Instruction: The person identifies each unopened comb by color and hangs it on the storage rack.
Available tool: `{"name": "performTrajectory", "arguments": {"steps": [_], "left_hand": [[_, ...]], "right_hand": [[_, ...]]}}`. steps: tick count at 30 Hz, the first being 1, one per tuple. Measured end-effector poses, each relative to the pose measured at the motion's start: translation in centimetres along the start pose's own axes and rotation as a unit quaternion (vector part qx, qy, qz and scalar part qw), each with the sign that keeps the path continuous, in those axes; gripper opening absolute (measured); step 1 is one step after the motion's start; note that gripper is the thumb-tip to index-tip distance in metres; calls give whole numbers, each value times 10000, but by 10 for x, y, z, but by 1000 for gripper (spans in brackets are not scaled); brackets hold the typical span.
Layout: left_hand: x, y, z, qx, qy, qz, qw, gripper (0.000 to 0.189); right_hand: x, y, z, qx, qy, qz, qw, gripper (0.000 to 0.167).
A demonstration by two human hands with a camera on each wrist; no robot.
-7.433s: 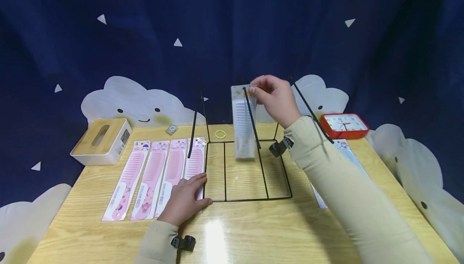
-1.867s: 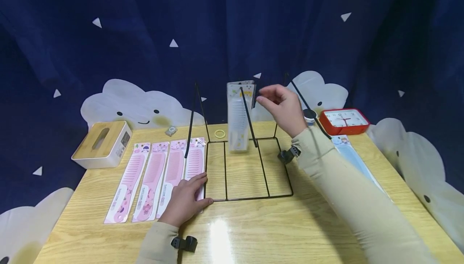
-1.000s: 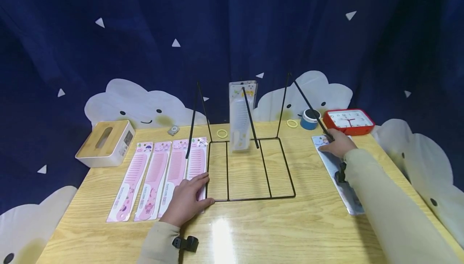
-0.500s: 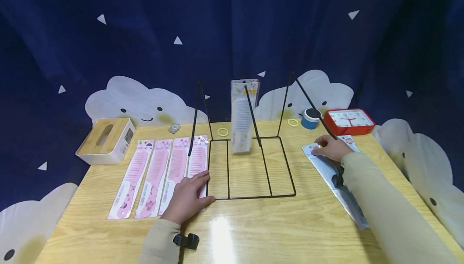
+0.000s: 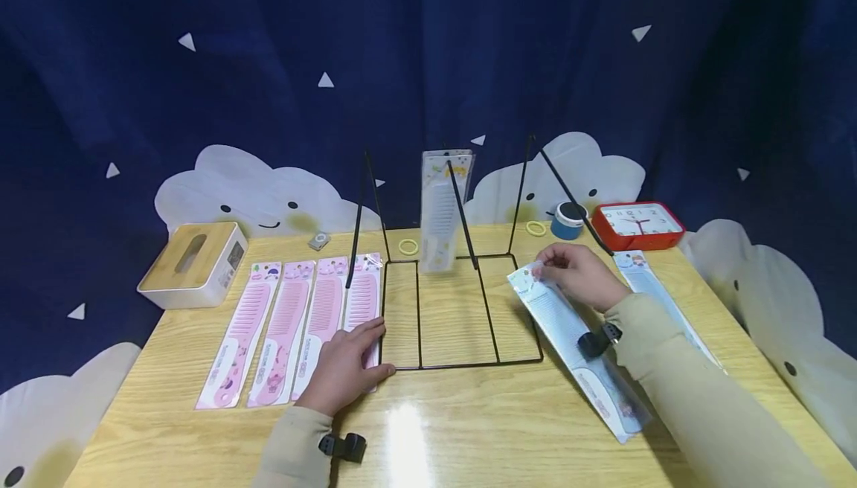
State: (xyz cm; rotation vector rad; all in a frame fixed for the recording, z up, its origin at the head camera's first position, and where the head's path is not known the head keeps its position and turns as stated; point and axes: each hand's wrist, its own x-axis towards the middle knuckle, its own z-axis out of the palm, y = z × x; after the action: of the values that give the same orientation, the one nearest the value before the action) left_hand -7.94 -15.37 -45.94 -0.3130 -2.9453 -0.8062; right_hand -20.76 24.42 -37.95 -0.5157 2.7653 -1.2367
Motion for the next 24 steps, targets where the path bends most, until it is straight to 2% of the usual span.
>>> {"name": "performTrajectory", "arguments": {"steps": [3,6,8,12,14,18,22,24], "left_hand": [[1,0,1,27,-6,-13,10000,70],[1,0,1,56,-9,-24,10000,70],[0,1,1,58,-22,-24,10000,70],[0,2,-1,56,-17,-22,10000,70],[0,2,-1,70,-7,-16,10000,69],[1,3,-1,88,-20,-3,10000,69],[1,3,-1,105,-50,-15,9999,70],[0,4,-1,105,-60,-34,9999,70]], "right_hand": [[-15,-46,11,499,262,-786,9953,4],[-36,-92,20,939,526,-1566,9818,4],[-51,-118,23,1259,680,-2066,9679,7],[-74,-153,27,2029,971,-2867,9312,5],[-78,-162,28,2320,1173,-3025,9170,7],[-77,-170,31,2727,1460,-2985,9029,6],[-71,-171,35,2741,1560,-2929,9027,8],[-67,-169,37,2599,1619,-2840,9086,6]]}}
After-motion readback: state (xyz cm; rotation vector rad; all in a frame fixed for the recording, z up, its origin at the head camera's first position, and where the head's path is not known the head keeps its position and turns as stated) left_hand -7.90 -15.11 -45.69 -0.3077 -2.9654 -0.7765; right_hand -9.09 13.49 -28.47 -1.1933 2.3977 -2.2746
